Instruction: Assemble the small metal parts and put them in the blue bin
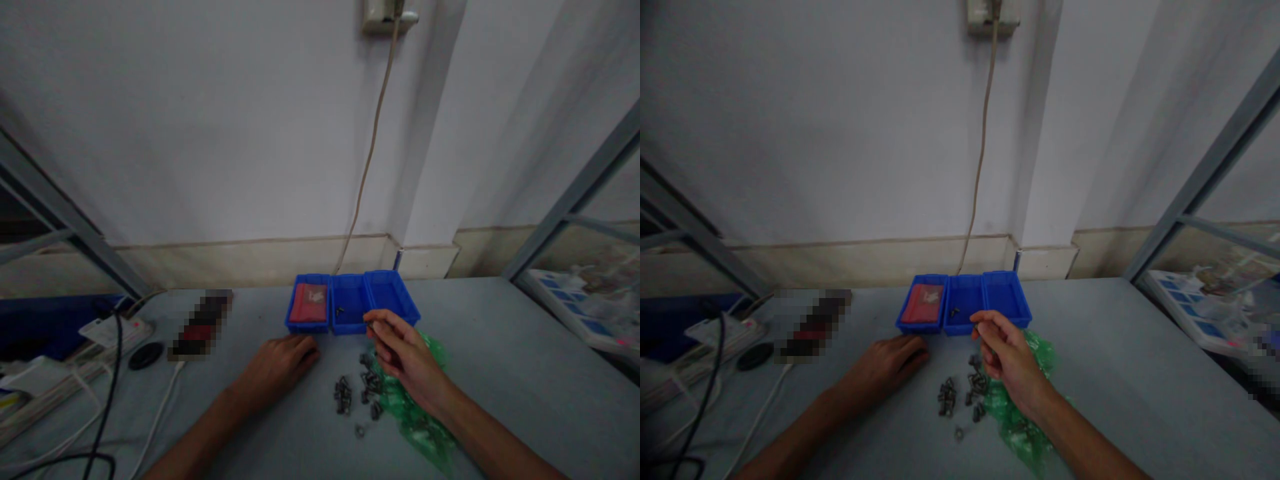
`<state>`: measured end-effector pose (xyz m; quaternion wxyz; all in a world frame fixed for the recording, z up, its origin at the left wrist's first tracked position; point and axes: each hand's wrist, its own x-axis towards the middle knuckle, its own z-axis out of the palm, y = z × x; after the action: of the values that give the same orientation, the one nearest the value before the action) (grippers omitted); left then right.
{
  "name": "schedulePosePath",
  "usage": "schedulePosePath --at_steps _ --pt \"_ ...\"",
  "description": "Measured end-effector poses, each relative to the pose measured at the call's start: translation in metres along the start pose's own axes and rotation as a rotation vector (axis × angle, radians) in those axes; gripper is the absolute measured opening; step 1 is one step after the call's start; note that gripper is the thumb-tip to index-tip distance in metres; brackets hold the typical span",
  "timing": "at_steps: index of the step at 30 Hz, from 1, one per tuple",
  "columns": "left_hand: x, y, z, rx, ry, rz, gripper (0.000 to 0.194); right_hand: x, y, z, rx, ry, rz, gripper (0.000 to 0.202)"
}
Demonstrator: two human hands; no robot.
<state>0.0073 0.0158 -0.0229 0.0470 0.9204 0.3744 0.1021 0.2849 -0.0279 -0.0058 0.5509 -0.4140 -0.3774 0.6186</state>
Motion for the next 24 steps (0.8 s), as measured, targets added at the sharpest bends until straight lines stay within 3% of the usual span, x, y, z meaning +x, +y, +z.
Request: schedulePosePath --at_steps 3,8,13,17,24 --pt "0.000 0.000 0.000 0.003 0.028 0.017 0.020 0.001 0.003 -0.002 -0.251 0.039 -0.145 0.035" --pt "0.000 0.000 0.000 -0.017 0.055 0.030 0.021 0.001 0.006 -0.003 -0.614 0.132 -0.501 0.011" --pt "-0.003 0.002 -0.003 -0.030 0.050 0.044 0.019 -0.003 0.005 -0.001 -0.710 0.107 -0.591 0.007" --pt "-0.004 0.005 -0.007 0.000 0.011 0.034 0.017 -0.005 0.004 0.002 -0.635 0.114 -0.521 0.014" --pt "-0.005 0.005 -0.008 -0.007 -0.006 0.019 0.012 -0.003 0.001 0.009 -0.040 -0.054 -0.018 0.029"
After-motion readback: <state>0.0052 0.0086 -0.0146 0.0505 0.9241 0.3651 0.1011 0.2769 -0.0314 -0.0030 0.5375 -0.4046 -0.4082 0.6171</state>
